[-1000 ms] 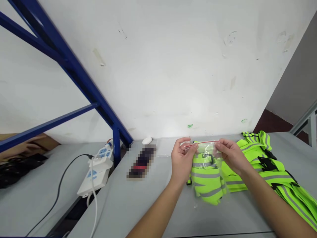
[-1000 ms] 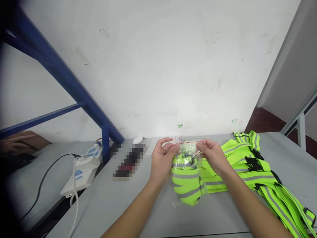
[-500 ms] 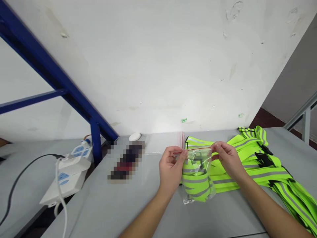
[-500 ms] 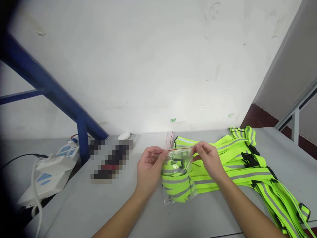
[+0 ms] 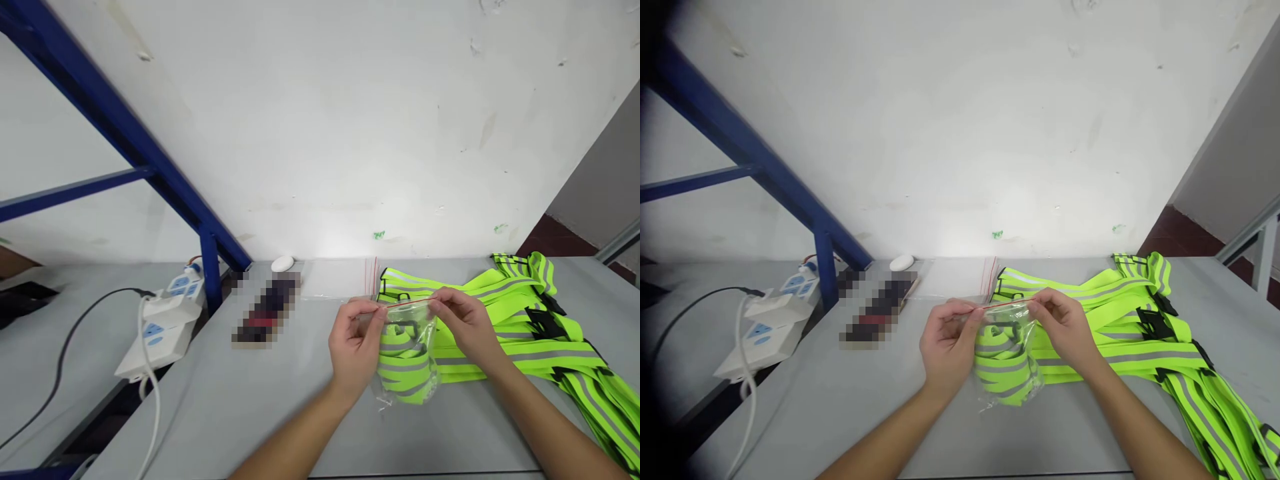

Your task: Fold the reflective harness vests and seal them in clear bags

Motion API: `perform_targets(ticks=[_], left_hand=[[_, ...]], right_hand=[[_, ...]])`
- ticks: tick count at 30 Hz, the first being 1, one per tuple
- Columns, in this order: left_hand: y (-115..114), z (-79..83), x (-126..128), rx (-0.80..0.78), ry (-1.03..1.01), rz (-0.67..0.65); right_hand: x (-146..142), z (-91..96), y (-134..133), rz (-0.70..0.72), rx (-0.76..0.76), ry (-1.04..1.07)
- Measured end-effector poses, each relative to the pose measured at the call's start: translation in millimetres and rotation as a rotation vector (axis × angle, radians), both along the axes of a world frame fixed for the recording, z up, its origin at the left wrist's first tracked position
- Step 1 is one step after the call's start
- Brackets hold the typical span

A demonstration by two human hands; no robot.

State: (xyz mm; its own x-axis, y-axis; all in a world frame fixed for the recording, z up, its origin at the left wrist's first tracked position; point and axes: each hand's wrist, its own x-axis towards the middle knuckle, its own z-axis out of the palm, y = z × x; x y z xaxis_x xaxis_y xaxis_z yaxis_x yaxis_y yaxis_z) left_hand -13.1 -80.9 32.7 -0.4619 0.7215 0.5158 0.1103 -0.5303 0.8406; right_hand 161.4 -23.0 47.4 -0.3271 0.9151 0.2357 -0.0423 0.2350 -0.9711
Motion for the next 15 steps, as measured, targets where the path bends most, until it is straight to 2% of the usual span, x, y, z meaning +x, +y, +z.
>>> perform_targets(ticks=[3,4,6,8,9,12,15], left_hand=[[-1.6,2.0,-2.1,-0.069,-0.066,-0.031],[-1.2,2.9,-3.7,-0.103,-0.125,-0.100],[1.2,4.7,-7.9,-0.198,-0.304,-0.319],[4.8,5.4,-11.8,-0.350,-0.438,-0.547],[6.5,5.1,-13.1,-0.429,-0.453,-0.611],[8.8,1.8,-13.2,-0.574,-0.374,-0.608],[7.7,-1.5,-10.2,-0.574,-0.379,-0.548]], right_hand=[[-0.8,-1.2,-2.0,-0.026,0.050,0.000],[-1.2,-1.6,-2.4,-0.036,0.068,0.000],[-2.0,-2.4,-2.5,-0.055,0.095,-0.002],[-2.7,-3.0,-1.6,-0.067,0.094,-0.003],[-2.9,-3.3,-1.0,-0.070,0.082,0.000],[-3.2,-4.4,1.2,-0.044,0.024,0.017],[-3.3,-5.6,2.3,0.040,-0.021,0.020]])
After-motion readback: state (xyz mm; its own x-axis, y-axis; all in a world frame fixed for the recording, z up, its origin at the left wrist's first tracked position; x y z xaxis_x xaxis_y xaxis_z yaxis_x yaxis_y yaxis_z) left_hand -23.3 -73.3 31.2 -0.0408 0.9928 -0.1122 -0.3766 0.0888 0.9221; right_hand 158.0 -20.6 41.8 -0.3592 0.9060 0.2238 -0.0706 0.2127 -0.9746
